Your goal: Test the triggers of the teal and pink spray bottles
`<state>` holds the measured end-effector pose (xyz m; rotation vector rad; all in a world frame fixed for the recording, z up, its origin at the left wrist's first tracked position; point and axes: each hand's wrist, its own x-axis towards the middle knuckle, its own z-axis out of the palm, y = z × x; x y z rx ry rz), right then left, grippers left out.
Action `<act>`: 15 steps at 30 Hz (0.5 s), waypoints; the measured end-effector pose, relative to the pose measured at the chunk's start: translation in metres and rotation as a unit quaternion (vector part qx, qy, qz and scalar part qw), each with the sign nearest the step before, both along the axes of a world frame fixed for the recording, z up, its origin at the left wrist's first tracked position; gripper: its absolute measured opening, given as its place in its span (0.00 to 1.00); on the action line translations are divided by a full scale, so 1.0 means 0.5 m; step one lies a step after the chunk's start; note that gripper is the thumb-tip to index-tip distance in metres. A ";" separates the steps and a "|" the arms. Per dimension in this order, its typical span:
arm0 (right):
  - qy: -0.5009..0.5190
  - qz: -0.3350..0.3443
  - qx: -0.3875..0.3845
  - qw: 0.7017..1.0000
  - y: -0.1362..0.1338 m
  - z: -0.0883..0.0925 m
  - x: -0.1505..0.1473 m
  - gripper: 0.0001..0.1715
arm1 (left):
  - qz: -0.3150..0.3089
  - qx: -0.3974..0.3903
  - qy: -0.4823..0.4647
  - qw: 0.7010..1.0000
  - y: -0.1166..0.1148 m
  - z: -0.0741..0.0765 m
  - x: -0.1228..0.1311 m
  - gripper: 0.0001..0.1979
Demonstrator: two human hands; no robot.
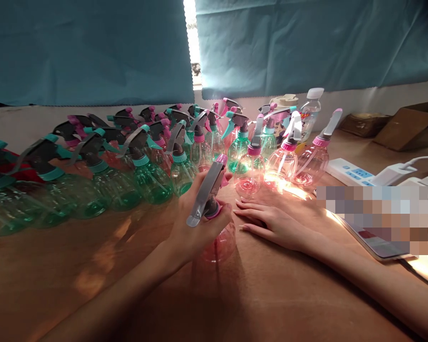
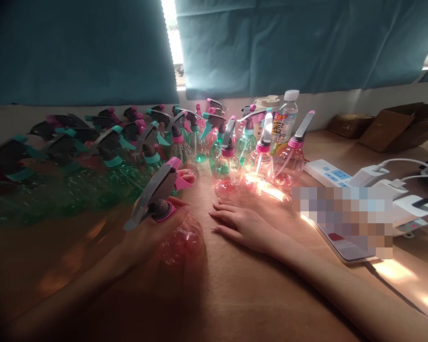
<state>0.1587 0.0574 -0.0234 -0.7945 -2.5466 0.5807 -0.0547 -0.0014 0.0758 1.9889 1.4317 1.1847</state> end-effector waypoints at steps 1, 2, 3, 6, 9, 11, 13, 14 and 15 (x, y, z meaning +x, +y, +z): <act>-0.001 0.000 -0.001 1.000 0.000 0.000 0.000 0.27 | -0.001 0.003 0.002 1.000 0.001 -0.001 -0.001 0.15; 0.000 0.000 -0.002 1.000 0.000 0.000 0.000 0.27 | -0.002 0.006 0.002 1.000 0.001 -0.002 -0.001 0.16; 0.002 0.000 -0.003 1.000 0.000 0.000 0.000 0.27 | -0.002 0.010 0.002 1.000 0.002 -0.003 -0.002 0.17; 0.007 -0.001 -0.004 1.000 0.000 0.000 0.000 0.27 | -0.006 0.021 -0.010 1.000 0.003 -0.005 -0.002 0.20; 0.003 0.000 -0.002 1.000 -0.001 0.000 0.000 0.27 | -0.008 0.015 -0.019 1.000 0.003 -0.006 -0.001 0.20; -0.001 0.000 0.000 1.000 -0.001 0.001 0.000 0.27 | -0.006 0.013 -0.019 1.000 0.002 -0.005 -0.001 0.19; -0.001 0.002 0.003 1.000 -0.001 0.002 0.000 0.27 | -0.004 0.015 -0.020 1.000 0.002 -0.004 0.000 0.19; 0.000 0.004 0.004 1.000 -0.001 0.002 0.000 0.27 | -0.005 0.014 -0.022 1.000 0.002 -0.003 0.001 0.18; 0.001 0.004 0.004 1.000 -0.001 0.002 0.000 0.27 | -0.007 0.013 -0.024 1.000 0.003 -0.003 0.002 0.18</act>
